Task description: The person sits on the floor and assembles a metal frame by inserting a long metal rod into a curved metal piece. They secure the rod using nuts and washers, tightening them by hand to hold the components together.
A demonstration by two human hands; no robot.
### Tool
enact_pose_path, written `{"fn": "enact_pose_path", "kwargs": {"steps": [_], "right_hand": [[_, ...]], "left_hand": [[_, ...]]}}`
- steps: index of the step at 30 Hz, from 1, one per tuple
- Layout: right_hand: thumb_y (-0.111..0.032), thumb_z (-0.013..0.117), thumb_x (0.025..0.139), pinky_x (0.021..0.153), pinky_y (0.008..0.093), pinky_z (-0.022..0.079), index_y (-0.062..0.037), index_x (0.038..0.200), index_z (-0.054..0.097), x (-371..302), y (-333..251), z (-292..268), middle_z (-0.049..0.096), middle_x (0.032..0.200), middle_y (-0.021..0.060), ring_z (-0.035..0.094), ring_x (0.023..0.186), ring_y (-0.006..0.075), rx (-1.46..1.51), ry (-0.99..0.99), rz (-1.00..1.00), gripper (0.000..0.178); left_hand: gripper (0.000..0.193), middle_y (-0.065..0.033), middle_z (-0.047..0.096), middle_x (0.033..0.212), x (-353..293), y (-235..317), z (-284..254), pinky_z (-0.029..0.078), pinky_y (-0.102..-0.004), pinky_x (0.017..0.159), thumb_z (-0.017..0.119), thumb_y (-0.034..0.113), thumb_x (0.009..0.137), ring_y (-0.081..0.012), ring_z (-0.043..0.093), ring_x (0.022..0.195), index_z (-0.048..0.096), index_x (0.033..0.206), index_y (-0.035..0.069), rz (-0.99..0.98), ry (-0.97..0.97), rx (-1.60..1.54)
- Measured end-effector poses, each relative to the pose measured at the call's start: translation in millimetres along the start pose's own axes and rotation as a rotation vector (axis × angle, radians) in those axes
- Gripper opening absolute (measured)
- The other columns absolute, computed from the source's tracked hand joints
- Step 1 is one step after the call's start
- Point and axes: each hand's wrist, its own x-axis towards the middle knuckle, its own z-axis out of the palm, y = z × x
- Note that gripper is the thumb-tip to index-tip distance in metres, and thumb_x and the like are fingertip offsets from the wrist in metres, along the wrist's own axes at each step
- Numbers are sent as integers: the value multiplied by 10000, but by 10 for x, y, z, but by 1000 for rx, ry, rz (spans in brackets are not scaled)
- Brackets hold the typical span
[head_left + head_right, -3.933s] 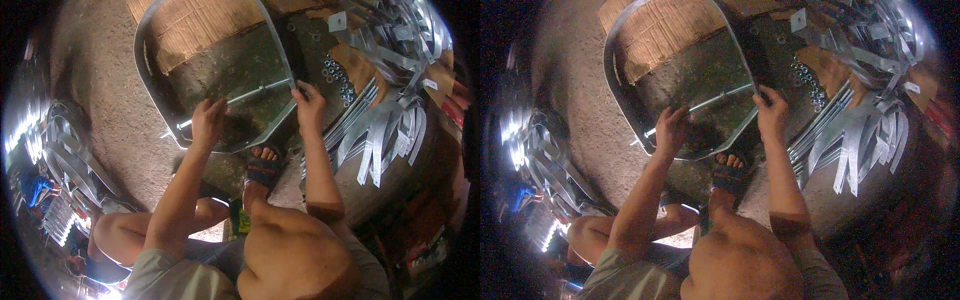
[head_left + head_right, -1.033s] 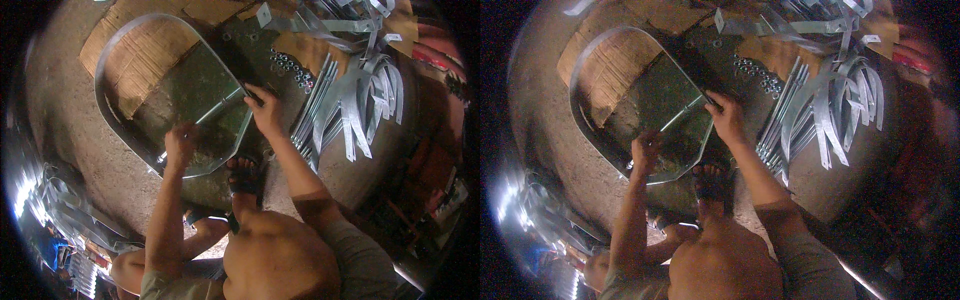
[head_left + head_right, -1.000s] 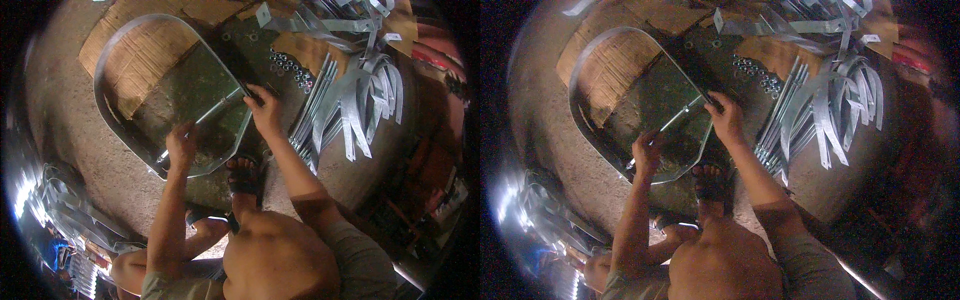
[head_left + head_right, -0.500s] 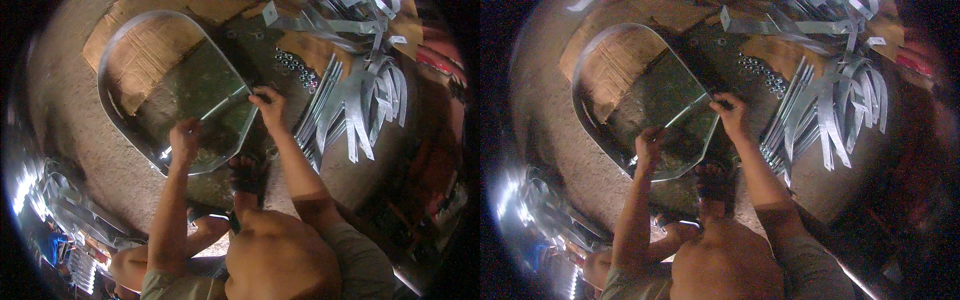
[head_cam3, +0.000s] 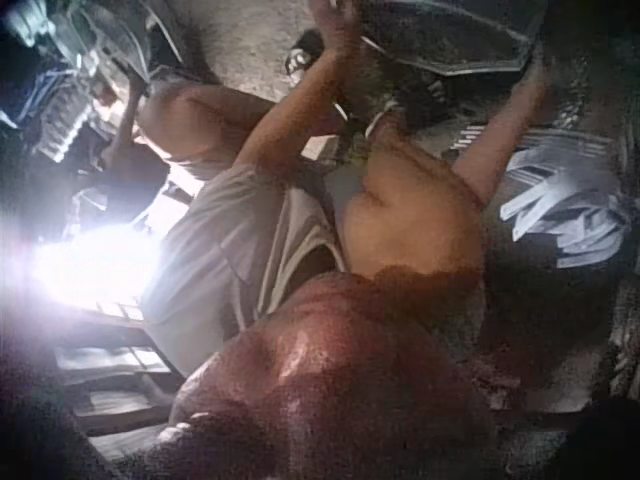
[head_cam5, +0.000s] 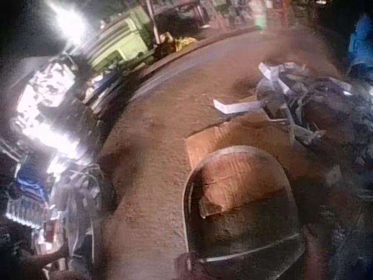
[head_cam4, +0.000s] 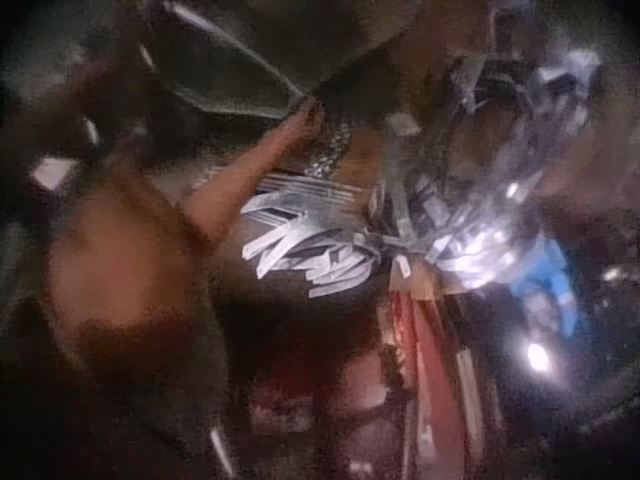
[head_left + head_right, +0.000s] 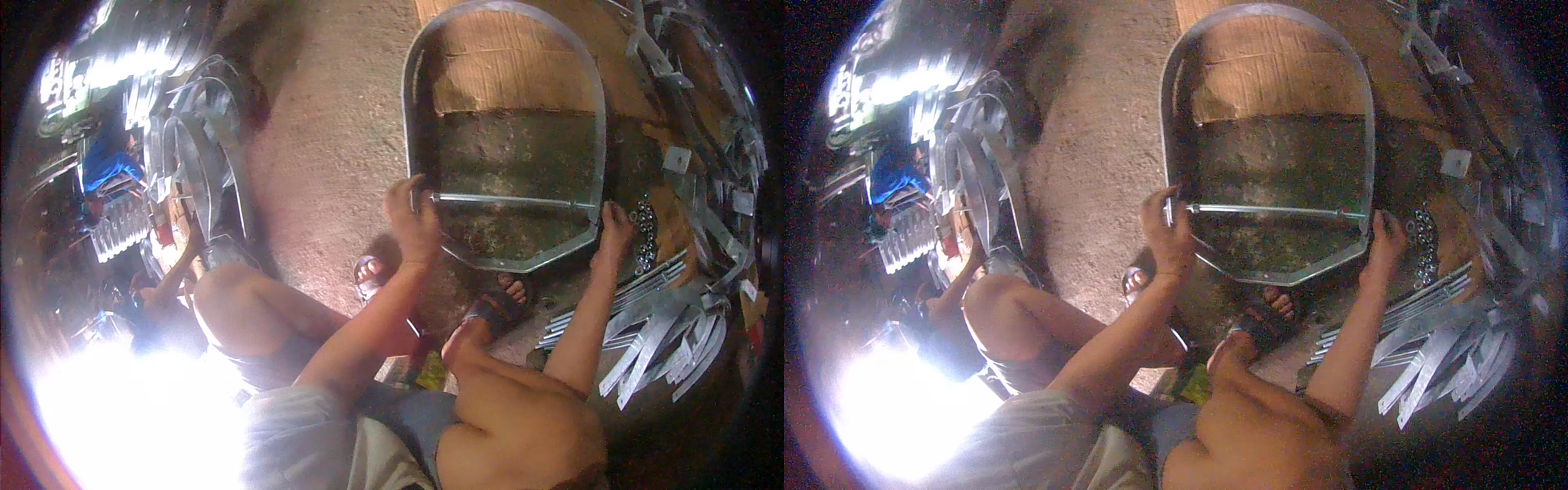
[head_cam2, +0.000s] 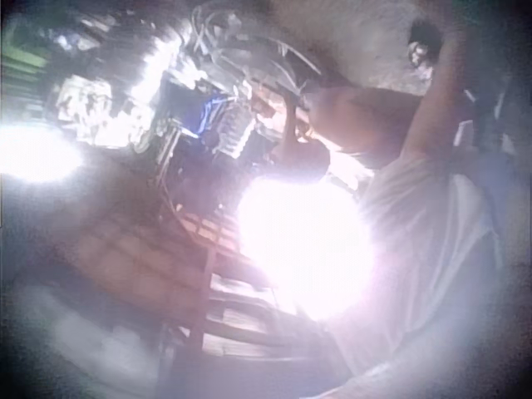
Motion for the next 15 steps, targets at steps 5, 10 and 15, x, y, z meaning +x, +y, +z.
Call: {"fn": "enact_pose_path", "kwargs": {"steps": [5, 10, 15], "right_hand": [[-280, 686, 936, 962, 381, 441, 5, 1223, 643, -5, 84, 45, 644, 1213, 112, 585, 1099, 234, 172, -108, 70, 407], [-288, 672, 944, 940, 378, 456, 7, 1199, 657, -216, -148, 122, 664, 1186, 123, 601, 1066, 234, 149, -27, 89, 390], [-316, 699, 921, 886, 382, 471, -21, 1199, 668, 7, 87, -4, 688, 1117, 97, 620, 997, 232, 166, -95, 97, 406]], "left_hand": [[339, -82, 645, 1019, 119, -952, -310, 519, -356, 754, 596, 202, 987, -201, 625, 885, 610, 1260, 1, -754, -237, -631], [379, -76, 677, 995, 251, -1000, -278, 526, -306, 716, 636, 253, 981, -154, 626, 816, 620, 1235, -27, -738, -398, -626], [374, -55, 684, 936, 382, -1129, -253, 516, -299, 712, 666, 272, 959, -137, 610, 807, 650, 1208, -6, -608, -546, -565]]}}
